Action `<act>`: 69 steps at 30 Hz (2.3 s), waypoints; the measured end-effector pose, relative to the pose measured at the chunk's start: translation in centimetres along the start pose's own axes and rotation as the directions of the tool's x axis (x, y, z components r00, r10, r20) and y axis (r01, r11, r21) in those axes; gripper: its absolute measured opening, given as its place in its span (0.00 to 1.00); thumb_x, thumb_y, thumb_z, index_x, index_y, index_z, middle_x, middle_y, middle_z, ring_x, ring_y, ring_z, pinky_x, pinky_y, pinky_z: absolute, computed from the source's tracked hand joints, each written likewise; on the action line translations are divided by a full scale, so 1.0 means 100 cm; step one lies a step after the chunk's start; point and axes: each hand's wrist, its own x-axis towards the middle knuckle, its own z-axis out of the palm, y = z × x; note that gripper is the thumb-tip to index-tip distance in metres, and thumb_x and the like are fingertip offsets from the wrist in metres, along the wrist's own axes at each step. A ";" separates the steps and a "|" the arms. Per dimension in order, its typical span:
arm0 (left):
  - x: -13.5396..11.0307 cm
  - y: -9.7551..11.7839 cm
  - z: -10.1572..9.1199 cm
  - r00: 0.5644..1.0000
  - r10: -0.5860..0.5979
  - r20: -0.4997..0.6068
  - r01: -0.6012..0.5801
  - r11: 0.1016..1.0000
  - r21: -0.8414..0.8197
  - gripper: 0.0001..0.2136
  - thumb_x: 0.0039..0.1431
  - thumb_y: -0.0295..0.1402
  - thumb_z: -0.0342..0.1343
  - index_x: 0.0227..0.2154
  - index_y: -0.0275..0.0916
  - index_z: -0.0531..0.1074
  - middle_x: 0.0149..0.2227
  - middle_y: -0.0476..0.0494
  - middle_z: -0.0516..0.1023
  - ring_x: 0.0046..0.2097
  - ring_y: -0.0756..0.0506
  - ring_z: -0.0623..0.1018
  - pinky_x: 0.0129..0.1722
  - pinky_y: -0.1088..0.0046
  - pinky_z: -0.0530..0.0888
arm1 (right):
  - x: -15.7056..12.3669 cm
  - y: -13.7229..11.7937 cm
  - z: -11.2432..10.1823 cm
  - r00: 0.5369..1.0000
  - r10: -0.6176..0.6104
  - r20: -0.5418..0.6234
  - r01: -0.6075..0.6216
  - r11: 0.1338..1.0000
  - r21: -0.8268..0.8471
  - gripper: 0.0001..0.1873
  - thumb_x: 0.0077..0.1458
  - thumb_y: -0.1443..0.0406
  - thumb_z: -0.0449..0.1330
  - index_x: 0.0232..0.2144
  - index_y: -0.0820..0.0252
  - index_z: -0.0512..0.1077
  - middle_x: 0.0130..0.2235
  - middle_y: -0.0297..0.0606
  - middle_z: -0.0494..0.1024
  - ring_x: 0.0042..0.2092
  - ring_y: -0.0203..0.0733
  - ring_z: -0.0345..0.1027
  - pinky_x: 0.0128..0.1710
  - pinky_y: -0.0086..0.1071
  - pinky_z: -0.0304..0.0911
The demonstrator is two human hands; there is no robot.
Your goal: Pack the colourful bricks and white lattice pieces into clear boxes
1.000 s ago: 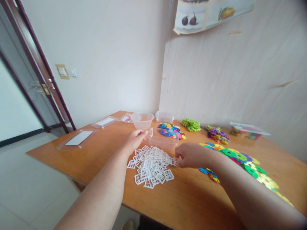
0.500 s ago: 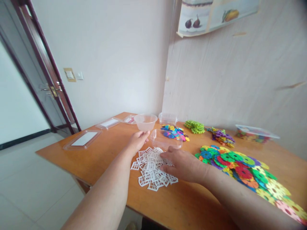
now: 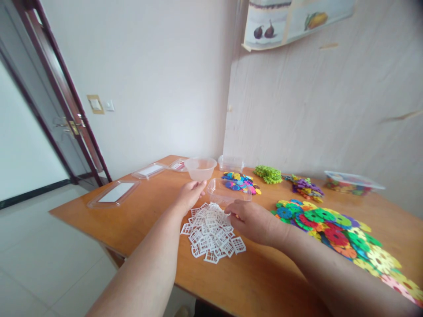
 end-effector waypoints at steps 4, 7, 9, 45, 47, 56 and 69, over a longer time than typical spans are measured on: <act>0.001 -0.002 0.000 1.000 0.004 0.000 -0.004 1.000 0.007 0.25 0.55 0.58 0.51 0.31 0.37 0.74 0.28 0.44 0.79 0.32 0.45 0.76 0.35 0.70 0.69 | -0.001 0.010 -0.008 0.997 0.070 0.035 -0.070 0.998 -0.010 0.11 0.57 0.68 0.53 0.34 0.58 0.76 0.34 0.37 0.79 0.35 0.38 0.69 0.34 0.28 0.56; 0.002 -0.003 0.001 1.000 0.014 0.002 -0.014 1.000 -0.006 0.25 0.55 0.57 0.52 0.31 0.36 0.74 0.29 0.43 0.79 0.32 0.45 0.76 0.35 0.70 0.69 | -0.004 0.014 -0.013 0.989 0.135 0.063 -0.135 0.991 -0.010 0.11 0.56 0.66 0.54 0.36 0.57 0.77 0.35 0.37 0.80 0.33 0.37 0.69 0.31 0.28 0.55; 0.002 -0.004 0.001 1.000 0.021 0.006 -0.020 1.000 -0.021 0.25 0.54 0.57 0.52 0.31 0.36 0.74 0.30 0.42 0.79 0.33 0.45 0.76 0.36 0.70 0.69 | -0.006 0.016 -0.016 0.982 0.172 0.081 -0.171 0.985 -0.026 0.10 0.55 0.65 0.55 0.36 0.56 0.77 0.35 0.36 0.80 0.33 0.37 0.69 0.30 0.28 0.53; -0.003 0.007 -0.003 0.995 -0.036 0.091 0.037 0.999 -0.001 0.23 0.52 0.56 0.55 0.28 0.39 0.73 0.32 0.45 0.79 0.39 0.42 0.76 0.43 0.69 0.68 | -0.011 0.029 -0.037 0.952 0.240 0.190 -0.210 0.963 -0.167 0.10 0.49 0.62 0.60 0.35 0.55 0.78 0.37 0.39 0.82 0.36 0.43 0.74 0.28 0.28 0.57; -0.002 0.007 -0.003 0.995 -0.051 0.087 0.050 0.999 0.009 0.24 0.51 0.58 0.55 0.29 0.39 0.74 0.33 0.44 0.80 0.39 0.41 0.77 0.44 0.68 0.69 | -0.012 0.027 -0.040 0.945 0.238 0.224 -0.197 0.962 -0.190 0.14 0.49 0.59 0.62 0.38 0.56 0.78 0.39 0.42 0.82 0.39 0.46 0.75 0.30 0.30 0.62; 0.000 0.008 -0.004 0.997 -0.058 0.052 0.057 0.998 0.005 0.29 0.47 0.63 0.54 0.29 0.38 0.75 0.34 0.41 0.81 0.41 0.38 0.79 0.46 0.65 0.72 | -0.007 0.023 -0.030 0.921 0.267 0.284 -0.190 0.943 -0.272 0.23 0.51 0.53 0.61 0.41 0.64 0.80 0.42 0.53 0.82 0.42 0.57 0.77 0.34 0.41 0.72; 0.000 0.012 -0.006 0.994 -0.110 0.012 0.110 0.994 0.008 0.33 0.40 0.65 0.57 0.33 0.36 0.78 0.36 0.38 0.82 0.42 0.36 0.80 0.49 0.60 0.73 | -0.002 0.019 -0.037 0.898 0.253 0.361 -0.163 0.952 -0.260 0.29 0.45 0.52 0.67 0.47 0.64 0.78 0.45 0.51 0.82 0.45 0.57 0.77 0.38 0.42 0.74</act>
